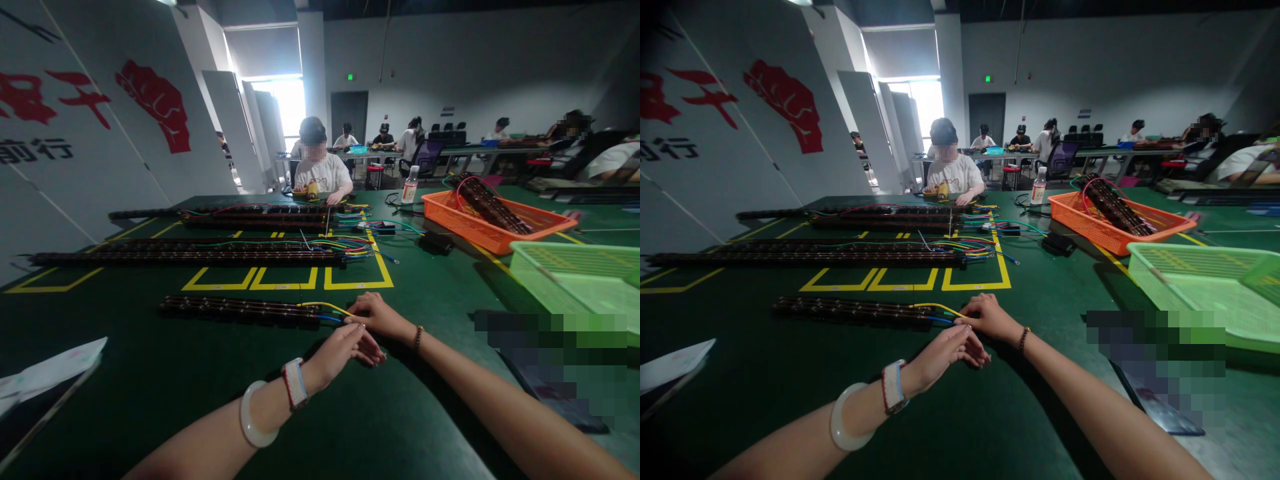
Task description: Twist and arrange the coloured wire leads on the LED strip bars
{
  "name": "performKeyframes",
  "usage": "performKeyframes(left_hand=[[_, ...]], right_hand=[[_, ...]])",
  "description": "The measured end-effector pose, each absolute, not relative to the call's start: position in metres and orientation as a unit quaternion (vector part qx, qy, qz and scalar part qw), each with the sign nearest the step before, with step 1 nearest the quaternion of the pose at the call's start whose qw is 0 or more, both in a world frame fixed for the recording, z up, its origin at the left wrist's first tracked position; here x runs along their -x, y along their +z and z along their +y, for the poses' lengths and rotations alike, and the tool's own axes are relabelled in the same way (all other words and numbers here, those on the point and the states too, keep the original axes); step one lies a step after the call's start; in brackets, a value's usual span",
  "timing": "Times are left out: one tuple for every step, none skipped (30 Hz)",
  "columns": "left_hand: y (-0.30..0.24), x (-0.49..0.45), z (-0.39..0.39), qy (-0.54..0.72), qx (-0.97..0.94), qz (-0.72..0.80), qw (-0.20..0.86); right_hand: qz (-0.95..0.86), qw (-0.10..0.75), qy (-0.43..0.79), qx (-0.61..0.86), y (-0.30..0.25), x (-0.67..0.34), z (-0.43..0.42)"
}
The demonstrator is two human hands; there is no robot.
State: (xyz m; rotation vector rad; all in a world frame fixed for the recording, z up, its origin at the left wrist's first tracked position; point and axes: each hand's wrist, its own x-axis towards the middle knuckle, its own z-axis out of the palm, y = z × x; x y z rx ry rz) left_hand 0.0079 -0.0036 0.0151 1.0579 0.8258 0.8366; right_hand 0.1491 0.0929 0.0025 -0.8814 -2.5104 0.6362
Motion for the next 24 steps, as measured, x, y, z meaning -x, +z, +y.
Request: performKeyframes(left_hand=[[0.015, -0.008, -0.004, 0.377, -0.476, 0.369, 0.704], [0.015, -0.007, -0.004, 0.377, -0.476, 0.367, 0.705], [0.015, -0.007, -0.004, 0.377, -0.476, 0.365, 0.706], [0.014, -0.007, -0.003, 0.378, -0.475, 0.363, 0.707], [0.013, -0.007, -0.003, 0.382, -0.471, 0.363, 0.707], [0.013, -0.007, -0.003, 0.387, -0.466, 0.363, 0.708], [0.012, -0.007, -0.003, 0.392, -0.459, 0.363, 0.710], [0.012, -0.007, -0.003, 0.397, -0.451, 0.363, 0.712], [0.011, -0.006, -0.003, 0.401, -0.444, 0.363, 0.714], [0.011, -0.006, -0.003, 0.403, -0.438, 0.363, 0.717], [0.011, -0.005, -0.002, 0.403, -0.432, 0.363, 0.720], [0.011, -0.005, -0.002, 0.403, -0.426, 0.363, 0.724], [0.012, -0.004, -0.002, 0.402, -0.418, 0.363, 0.729], [0.012, -0.003, -0.001, 0.399, -0.408, 0.363, 0.737], [0.013, -0.002, -0.001, 0.395, -0.397, 0.363, 0.745], [0.014, -0.001, -0.001, 0.390, -0.385, 0.365, 0.753], [0.015, -0.001, -0.001, 0.386, -0.371, 0.371, 0.759], [0.016, -0.001, -0.001, 0.384, -0.357, 0.382, 0.761], [0.018, -0.002, -0.001, 0.382, -0.343, 0.395, 0.762], [0.019, -0.002, -0.001, 0.382, -0.329, 0.408, 0.762], [0.021, -0.003, -0.002, 0.381, -0.314, 0.417, 0.763], [0.022, -0.004, -0.002, 0.381, -0.299, 0.422, 0.767], [0.023, -0.005, -0.002, 0.385, -0.282, 0.420, 0.772], [0.023, -0.005, -0.002, 0.394, -0.266, 0.412, 0.777]], right_hand=[[-0.898, 0.197, 0.230, 0.318, 0.003, -0.148, 0.092], [-0.899, 0.192, 0.230, 0.320, 0.003, -0.148, 0.092], [-0.900, 0.186, 0.230, 0.319, 0.004, -0.147, 0.091], [-0.902, 0.181, 0.230, 0.318, 0.004, -0.147, 0.090], [-0.903, 0.178, 0.232, 0.315, 0.004, -0.146, 0.090], [-0.904, 0.178, 0.235, 0.311, 0.004, -0.146, 0.089], [-0.903, 0.180, 0.240, 0.307, 0.003, -0.145, 0.088], [-0.902, 0.185, 0.244, 0.303, 0.003, -0.145, 0.086], [-0.902, 0.192, 0.244, 0.300, 0.002, -0.145, 0.085], [-0.903, 0.200, 0.237, 0.297, 0.001, -0.145, 0.084], [-0.905, 0.211, 0.223, 0.294, 0.001, -0.145, 0.083], [-0.908, 0.223, 0.201, 0.291, 0.000, -0.145, 0.082], [-0.912, 0.233, 0.174, 0.288, 0.000, -0.145, 0.080], [-0.917, 0.241, 0.145, 0.283, 0.000, -0.146, 0.079], [-0.922, 0.245, 0.116, 0.275, 0.000, -0.146, 0.078], [-0.928, 0.246, 0.090, 0.264, 0.001, -0.147, 0.077], [-0.934, 0.245, 0.066, 0.251, 0.001, -0.148, 0.076], [-0.940, 0.242, 0.044, 0.237, 0.002, -0.149, 0.075], [-0.944, 0.240, 0.022, 0.226, 0.003, -0.150, 0.075], [-0.946, 0.239, -0.001, 0.218, 0.003, -0.151, 0.075], [-0.947, 0.238, -0.024, 0.214, 0.003, -0.152, 0.075], [-0.947, 0.236, -0.048, 0.212, 0.003, -0.153, 0.075], [-0.947, 0.232, -0.073, 0.209, 0.003, -0.154, 0.075], [-0.948, 0.224, -0.097, 0.203, 0.003, -0.155, 0.075]])
